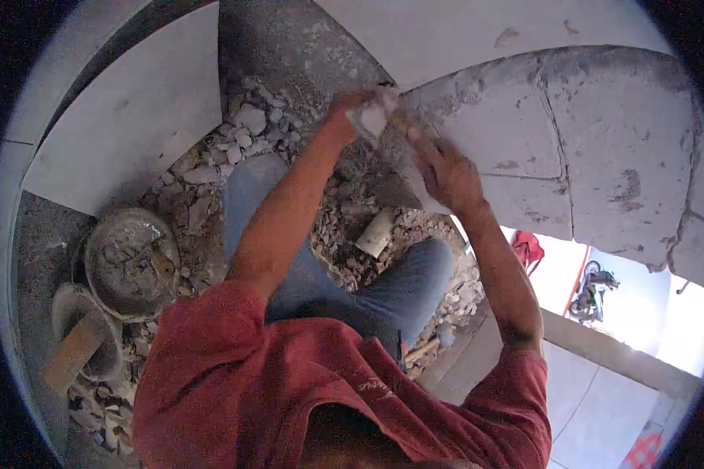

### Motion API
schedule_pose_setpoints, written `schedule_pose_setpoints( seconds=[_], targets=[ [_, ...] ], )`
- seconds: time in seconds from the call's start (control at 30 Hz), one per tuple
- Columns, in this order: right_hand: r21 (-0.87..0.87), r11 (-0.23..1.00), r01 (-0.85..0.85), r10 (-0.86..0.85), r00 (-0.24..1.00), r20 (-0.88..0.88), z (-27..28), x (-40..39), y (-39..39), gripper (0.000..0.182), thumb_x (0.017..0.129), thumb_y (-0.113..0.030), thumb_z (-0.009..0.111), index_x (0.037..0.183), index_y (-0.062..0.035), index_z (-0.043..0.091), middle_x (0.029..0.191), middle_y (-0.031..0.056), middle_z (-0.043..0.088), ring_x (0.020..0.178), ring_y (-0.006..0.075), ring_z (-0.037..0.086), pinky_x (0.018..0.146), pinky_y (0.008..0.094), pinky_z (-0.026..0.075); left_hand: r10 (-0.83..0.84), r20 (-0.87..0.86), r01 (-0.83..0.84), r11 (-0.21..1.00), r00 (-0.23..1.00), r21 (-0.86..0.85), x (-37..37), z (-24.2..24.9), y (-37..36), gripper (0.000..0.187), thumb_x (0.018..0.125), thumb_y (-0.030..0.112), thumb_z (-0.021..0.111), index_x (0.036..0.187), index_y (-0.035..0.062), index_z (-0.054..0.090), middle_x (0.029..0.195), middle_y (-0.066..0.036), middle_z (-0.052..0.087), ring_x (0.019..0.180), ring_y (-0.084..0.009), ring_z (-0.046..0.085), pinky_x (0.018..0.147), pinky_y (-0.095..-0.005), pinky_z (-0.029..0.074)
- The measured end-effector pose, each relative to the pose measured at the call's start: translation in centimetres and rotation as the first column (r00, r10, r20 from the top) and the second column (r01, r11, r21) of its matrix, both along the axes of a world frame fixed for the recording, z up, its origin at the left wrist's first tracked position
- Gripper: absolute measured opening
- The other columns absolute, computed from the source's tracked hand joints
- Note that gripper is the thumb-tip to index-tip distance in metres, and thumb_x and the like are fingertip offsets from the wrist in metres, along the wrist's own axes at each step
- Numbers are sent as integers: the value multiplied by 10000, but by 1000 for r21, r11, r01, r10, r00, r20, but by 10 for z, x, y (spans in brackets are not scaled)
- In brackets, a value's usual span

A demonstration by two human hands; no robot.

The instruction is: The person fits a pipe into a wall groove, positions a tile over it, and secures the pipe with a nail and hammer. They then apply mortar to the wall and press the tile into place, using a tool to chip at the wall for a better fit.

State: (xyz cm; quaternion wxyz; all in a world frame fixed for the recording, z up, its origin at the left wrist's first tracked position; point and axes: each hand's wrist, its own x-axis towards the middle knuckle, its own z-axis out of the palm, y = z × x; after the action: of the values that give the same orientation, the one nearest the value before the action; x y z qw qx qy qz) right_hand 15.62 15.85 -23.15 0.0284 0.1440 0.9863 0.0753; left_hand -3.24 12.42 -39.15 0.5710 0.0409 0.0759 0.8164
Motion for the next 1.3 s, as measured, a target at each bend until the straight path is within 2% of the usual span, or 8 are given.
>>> schedule_pose_setpoints(
  seconds=[0.1, 0.2, 0.43, 0.7, 0.9, 1.0, 1.1, 1.3],
  targets=[
    [-7, 999, -51, 51, 998, 26, -3, 1, 4, 498, 863, -229, 569, 1331, -221, 397, 1004, 165, 580, 841, 371, 601, 692, 457, 510, -40, -524, -184, 912, 851, -368, -1, -31, 21, 292, 817, 242, 656, 965, -10, 647, 898, -115, 653, 800, -213, 634, 691, -350, 521],
    [16, 1000, 26, -27, 997, 66, -1, 5, -4, 492, 869, -232, 557, 1333, -221, 395, 1006, 175, 580, 854, 380, 598, 702, 460, 509, -27, -24, 24, 994, 999, -109, 3, -23, 11, 280, 803, 234, 661, 950, -4, 652, 894, -119, 655, 796, -230, 638, 697, -368, 522],
    [8, 998, 68, -68, 993, 99, 0, -8, -2, 483, 868, -224, 551, 1329, -247, 410, 1016, 174, 578, 838, 384, 597, 687, 465, 517, -125, -48, 132, 977, 991, 165, -5, -55, 22, 402, 919, 299, 440, 1193, 13, 507, 1239, -85, 519, 1114, -202, 506, 970, -319, 406],
    [50, 993, 105, -111, 984, 138, 9, -16, 0, 489, 871, -245, 545, 1335, -282, 399, 1033, 168, 575, 834, 376, 605, 662, 469, 524, 315, -499, -280, 949, 807, 146, 8, -68, 45, 195, 835, 142, 612, 968, 5, 648, 951, -108, 653, 842, -222, 643, 726, -363, 527],
    [62, 994, 94, -102, 985, 142, 12, -10, 4, 477, 880, -274, 526, 1338, -294, 393, 1026, 162, 578, 838, 383, 601, 666, 473, 523, -102, -1, 101, 987, 995, 125, -3, -6, -11, 209, 809, 92, 639, 988, -15, 633, 950, -136, 640, 817, -215, 632, 699, -340, 525],
    [-21, 980, 200, -192, 962, 196, 16, 12, -17, 481, 869, -232, 549, 1328, -276, 411, 1012, 164, 584, 836, 373, 598, 672, 478, 516, -128, -316, -48, 868, 940, -494, -7, 25, -11, 286, 784, 85, 679, 1022, -51, 600, 1001, -156, 620, 883, -227, 618, 743, -333, 514],
    [-288, 922, 257, -247, 966, 73, 20, 62, -36, 466, 853, -220, 568, 1300, -183, 442, 1042, 190, 577, 892, 386, 587, 738, 466, 502, 4, -261, -112, 911, 965, -398, 2, -8, 9, 328, 786, 108, 696, 1039, -65, 579, 1032, -142, 607, 936, -214, 595, 775, -314, 503],
    [-570, 558, 604, -807, 554, -202, -6, 208, -95, 493, 859, -215, 594, 1296, -59, 429, 1148, 201, 563, 1033, 294, 559, 853, 367, 445, 131, -386, -294, 868, 913, -401, 15, -8, 12, 370, 771, 200, 736, 999, -35, 564, 984, -113, 604, 884, -187, 580, 763, -338, 487]
  ],
)
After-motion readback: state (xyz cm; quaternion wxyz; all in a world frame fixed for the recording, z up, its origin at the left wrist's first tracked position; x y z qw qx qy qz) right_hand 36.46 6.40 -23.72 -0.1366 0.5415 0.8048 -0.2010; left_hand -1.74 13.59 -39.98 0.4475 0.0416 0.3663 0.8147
